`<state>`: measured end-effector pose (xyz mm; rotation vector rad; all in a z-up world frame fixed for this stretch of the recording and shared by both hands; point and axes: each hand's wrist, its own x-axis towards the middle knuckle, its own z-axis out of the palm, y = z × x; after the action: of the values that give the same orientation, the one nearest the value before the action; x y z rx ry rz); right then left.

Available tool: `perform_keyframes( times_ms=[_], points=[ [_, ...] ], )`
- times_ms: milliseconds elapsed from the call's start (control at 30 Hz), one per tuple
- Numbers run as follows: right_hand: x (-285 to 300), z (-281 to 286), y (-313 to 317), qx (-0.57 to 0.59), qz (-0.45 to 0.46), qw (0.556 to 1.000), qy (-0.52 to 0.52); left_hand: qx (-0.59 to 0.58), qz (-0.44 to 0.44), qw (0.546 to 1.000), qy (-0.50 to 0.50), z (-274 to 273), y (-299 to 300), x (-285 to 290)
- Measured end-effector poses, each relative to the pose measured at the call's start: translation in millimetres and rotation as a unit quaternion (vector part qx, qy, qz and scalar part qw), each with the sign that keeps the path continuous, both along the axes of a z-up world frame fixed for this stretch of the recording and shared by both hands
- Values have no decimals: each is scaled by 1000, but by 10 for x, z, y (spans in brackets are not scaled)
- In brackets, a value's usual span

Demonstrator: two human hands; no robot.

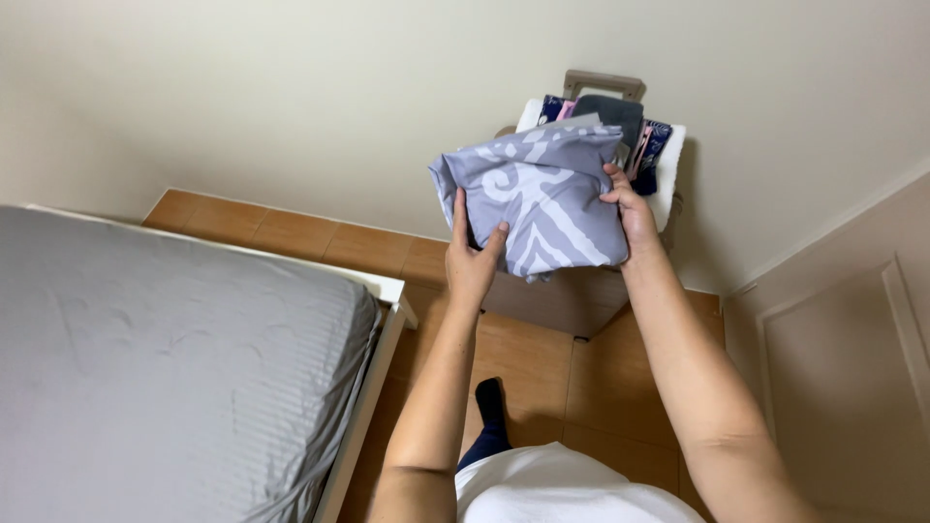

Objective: The person folds several small patterned cloths on the bed and places them on a suitcase. Then the person removes the gray fitted sheet from the mattress by hand, pulls it off, and folds it on the bed.

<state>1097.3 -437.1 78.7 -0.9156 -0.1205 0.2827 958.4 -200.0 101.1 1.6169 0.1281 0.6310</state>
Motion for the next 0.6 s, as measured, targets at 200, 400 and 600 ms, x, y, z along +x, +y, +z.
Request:
perform_keyframes(
  times_ms=[200, 400, 600],
  points=[
    [1053, 9, -143, 38, -32, 998, -48, 40, -7, 998, -55, 191, -10, 1154],
    [1940, 56, -430, 19, -93, 993, -74, 152, 10, 988, 3, 588, -112, 2135],
    [2412, -12, -807, -93, -151, 983, -57, 239, -33, 969, 52, 532, -276, 3045]
  ],
)
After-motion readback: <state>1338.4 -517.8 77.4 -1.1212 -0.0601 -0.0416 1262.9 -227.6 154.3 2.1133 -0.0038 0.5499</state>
